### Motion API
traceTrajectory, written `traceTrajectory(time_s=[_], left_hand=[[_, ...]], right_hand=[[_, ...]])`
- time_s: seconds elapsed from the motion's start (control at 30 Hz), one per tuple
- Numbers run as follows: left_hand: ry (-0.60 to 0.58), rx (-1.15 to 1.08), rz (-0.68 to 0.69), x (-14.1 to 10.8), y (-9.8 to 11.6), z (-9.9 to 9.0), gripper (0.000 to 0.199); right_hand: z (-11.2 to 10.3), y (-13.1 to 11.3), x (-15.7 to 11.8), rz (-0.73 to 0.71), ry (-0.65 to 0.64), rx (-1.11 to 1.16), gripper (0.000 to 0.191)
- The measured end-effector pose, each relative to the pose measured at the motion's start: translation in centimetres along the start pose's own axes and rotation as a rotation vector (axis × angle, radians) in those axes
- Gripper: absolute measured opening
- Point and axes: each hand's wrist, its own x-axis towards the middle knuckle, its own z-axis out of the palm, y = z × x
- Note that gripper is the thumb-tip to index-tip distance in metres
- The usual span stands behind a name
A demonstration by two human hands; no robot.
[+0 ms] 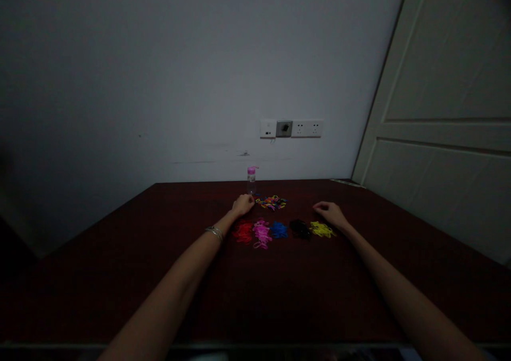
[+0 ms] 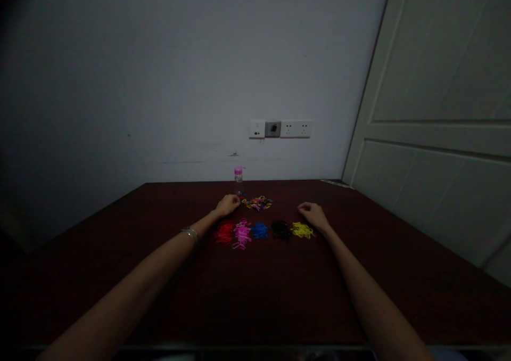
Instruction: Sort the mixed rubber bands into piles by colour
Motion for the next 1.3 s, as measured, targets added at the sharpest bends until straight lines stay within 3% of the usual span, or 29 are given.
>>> traceTrajectory(time_s=[0.27, 0.63, 0.73, 0.83, 0.93, 1.07, 1.2, 1.3], left_hand=[[0.059, -0.101, 0.041, 1.0, -0.4, 0.2, 0.023], [0.053, -0.287, 0.046, 1.6, -0.6, 0.0, 0.022], [0.032, -0.351, 0.057, 1.4, 0.7, -0.2, 0.021], [-0.078, -0.412, 0.116, 1.0, 3.2, 0.2, 0.022], [-0.227, -0.417, 0.247, 0.6, 6.2, 1.2, 0.022], [-0.336, -0.339, 0.392, 0.1, 9.3, 2.5, 0.018], [-0.412, -0.320, 0.438, -0.2, 10.5, 2.9, 0.019], [-0.420, -0.375, 0.416, -0.3, 10.3, 2.6, 0.022]], right_hand=[[0.2, 0.5, 0.3, -0.023, -0.008, -0.007, 0.023], [0.3, 0.4, 0.4, -0.015, 0.003, -0.012, 0.020], [0.2, 0.3, 0.4, -0.011, 0.004, -0.014, 0.021], [0.2, 0.3, 0.4, -0.014, 0.004, -0.012, 0.021], [0.2, 0.3, 0.4, -0.024, 0.001, -0.007, 0.021], [0.1, 0.3, 0.3, -0.015, -0.004, -0.001, 0.021], [0.3, 0.4, 0.3, -0.005, -0.004, 0.006, 0.021], [0.4, 0.4, 0.3, -0.006, 0.007, 0.018, 0.021]])
